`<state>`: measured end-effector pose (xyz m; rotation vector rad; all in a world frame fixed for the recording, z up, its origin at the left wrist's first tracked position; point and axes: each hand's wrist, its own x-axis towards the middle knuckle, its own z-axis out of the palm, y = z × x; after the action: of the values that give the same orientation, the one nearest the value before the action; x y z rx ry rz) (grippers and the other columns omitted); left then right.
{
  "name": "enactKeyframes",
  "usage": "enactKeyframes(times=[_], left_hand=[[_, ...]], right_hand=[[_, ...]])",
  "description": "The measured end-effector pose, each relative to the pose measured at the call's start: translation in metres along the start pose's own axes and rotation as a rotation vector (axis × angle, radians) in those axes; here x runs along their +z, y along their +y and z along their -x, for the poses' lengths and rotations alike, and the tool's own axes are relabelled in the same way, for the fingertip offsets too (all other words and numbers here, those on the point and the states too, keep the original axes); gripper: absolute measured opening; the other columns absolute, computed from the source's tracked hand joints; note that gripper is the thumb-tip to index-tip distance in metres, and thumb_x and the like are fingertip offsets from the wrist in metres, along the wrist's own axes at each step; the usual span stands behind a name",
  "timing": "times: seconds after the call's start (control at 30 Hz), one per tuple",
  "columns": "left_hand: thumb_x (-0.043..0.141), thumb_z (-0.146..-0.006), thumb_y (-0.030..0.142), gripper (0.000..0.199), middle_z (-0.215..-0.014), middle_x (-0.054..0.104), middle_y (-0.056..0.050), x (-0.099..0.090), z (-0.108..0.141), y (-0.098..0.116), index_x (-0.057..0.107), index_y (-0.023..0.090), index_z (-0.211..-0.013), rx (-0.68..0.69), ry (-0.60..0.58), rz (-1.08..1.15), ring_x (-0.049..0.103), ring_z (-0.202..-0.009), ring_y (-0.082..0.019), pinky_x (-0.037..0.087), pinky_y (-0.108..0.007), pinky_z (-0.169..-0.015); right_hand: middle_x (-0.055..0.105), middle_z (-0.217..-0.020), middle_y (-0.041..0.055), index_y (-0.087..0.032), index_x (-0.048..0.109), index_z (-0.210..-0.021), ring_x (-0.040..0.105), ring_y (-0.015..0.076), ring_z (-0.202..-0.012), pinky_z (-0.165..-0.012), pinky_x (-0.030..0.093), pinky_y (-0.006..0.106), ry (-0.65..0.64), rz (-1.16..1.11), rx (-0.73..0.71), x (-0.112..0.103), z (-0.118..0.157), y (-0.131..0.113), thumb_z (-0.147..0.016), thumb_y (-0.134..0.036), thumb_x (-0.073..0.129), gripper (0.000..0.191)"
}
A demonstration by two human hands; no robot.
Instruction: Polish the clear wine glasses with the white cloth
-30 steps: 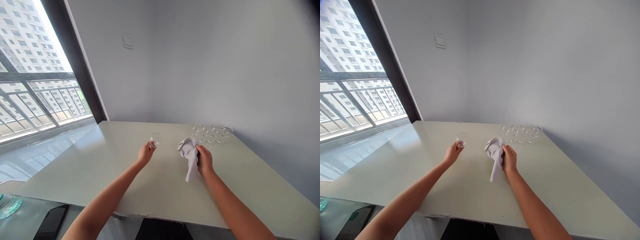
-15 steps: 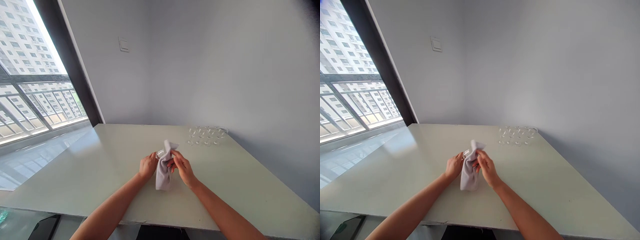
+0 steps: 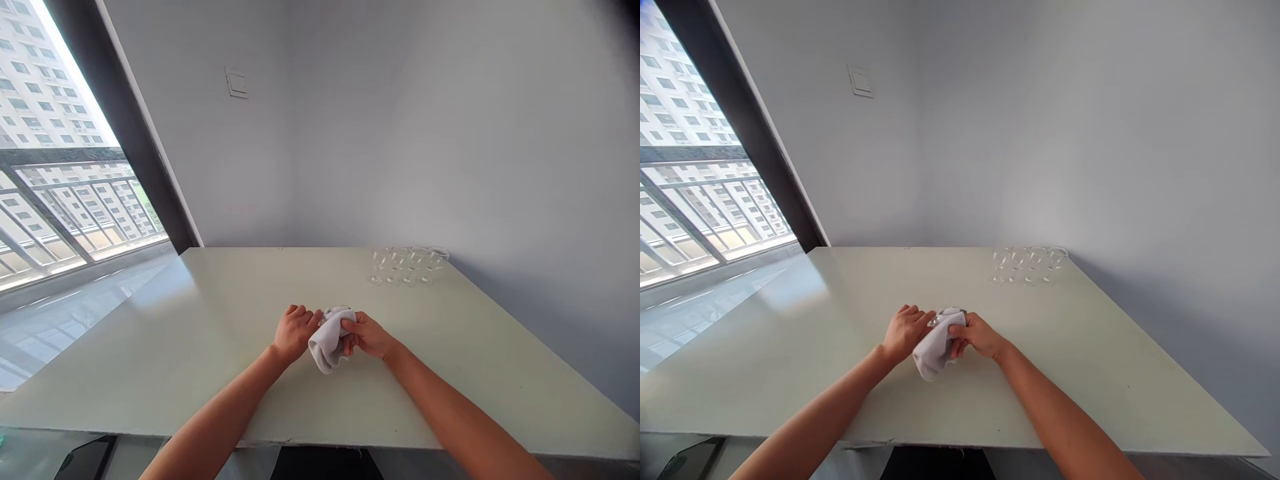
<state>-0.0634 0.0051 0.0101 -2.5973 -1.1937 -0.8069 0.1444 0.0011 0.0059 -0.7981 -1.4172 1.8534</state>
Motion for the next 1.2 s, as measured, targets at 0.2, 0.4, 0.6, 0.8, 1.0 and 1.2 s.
enactKeyframes(times=[0.2, 0.4, 0.6, 0.8, 1.0, 1.2], left_hand=[[0.036, -0.076, 0.062, 0.053, -0.052, 0.049, 0.001, -0.008, 0.0, -0.007, 0.056, 0.014, -0.066, -0.331, -0.671, 0.9, 0.04, -0.048, -0.009, 0.031, -0.022, -0.049], [0.031, -0.081, 0.055, 0.049, -0.072, 0.059, -0.005, -0.006, -0.004, 0.001, 0.058, 0.016, -0.09, -0.345, -0.539, 0.755, 0.051, -0.062, -0.013, 0.039, -0.025, -0.06], [0.037, -0.084, 0.035, 0.032, -0.067, 0.056, -0.006, 0.001, -0.003, 0.004, 0.058, 0.019, -0.102, -0.107, -0.163, 0.202, 0.049, -0.072, -0.018, 0.036, -0.031, -0.072], [0.042, -0.078, 0.052, 0.043, -0.052, 0.043, 0.002, -0.008, 0.001, 0.002, 0.057, 0.014, -0.065, -0.4, -0.598, 1.036, 0.035, -0.048, -0.008, 0.03, -0.022, -0.05], [0.048, -0.073, 0.053, 0.048, -0.047, 0.04, 0.003, -0.002, -0.003, 0.003, 0.062, 0.009, -0.085, -0.552, -0.774, 1.59, 0.036, -0.043, -0.007, 0.031, -0.022, -0.046], [0.049, -0.072, 0.052, 0.042, -0.048, 0.039, 0.004, 0.0, -0.006, -0.001, 0.059, 0.012, -0.078, -0.711, -0.543, 1.349, 0.033, -0.044, -0.006, 0.027, -0.019, -0.043]], right_hand=[[0.067, -0.07, 0.0046, -0.012, 0.067, -0.083, 0.064, 0.0166, -0.063, -0.061, 0.05, 0.029, -0.193, 0.285, 0.008, 0.005, 0.016, -0.018, -0.069, -0.033, 0.065, 0.025], [0.067, -0.063, 0.0048, -0.011, 0.067, -0.074, 0.063, 0.017, -0.057, -0.055, 0.05, 0.029, -0.095, 0.249, -0.005, -0.005, 0.013, -0.018, -0.067, -0.039, 0.066, 0.029], [0.066, -0.06, 0.0048, -0.01, 0.066, -0.081, 0.062, 0.0155, -0.055, -0.052, 0.047, 0.025, 0.05, 0.172, -0.053, -0.006, 0.005, -0.006, -0.073, -0.038, 0.06, 0.03], [0.066, -0.069, 0.0033, -0.013, 0.067, -0.073, 0.061, 0.0162, -0.064, -0.065, 0.049, 0.033, -0.203, 0.305, -0.02, -0.005, 0.022, -0.029, -0.072, -0.032, 0.061, 0.019], [0.064, -0.083, 0.0022, -0.015, 0.068, -0.077, 0.057, 0.0188, -0.084, -0.081, 0.044, 0.037, -0.17, 0.446, -0.111, -0.019, 0.029, -0.044, -0.072, -0.029, 0.059, 0.017], [0.066, -0.086, 0.0044, -0.022, 0.069, -0.086, 0.054, 0.0238, -0.091, -0.086, 0.037, 0.041, 0.37, 0.785, -0.435, -0.028, 0.014, -0.028, -0.075, -0.025, 0.053, 0.02]])
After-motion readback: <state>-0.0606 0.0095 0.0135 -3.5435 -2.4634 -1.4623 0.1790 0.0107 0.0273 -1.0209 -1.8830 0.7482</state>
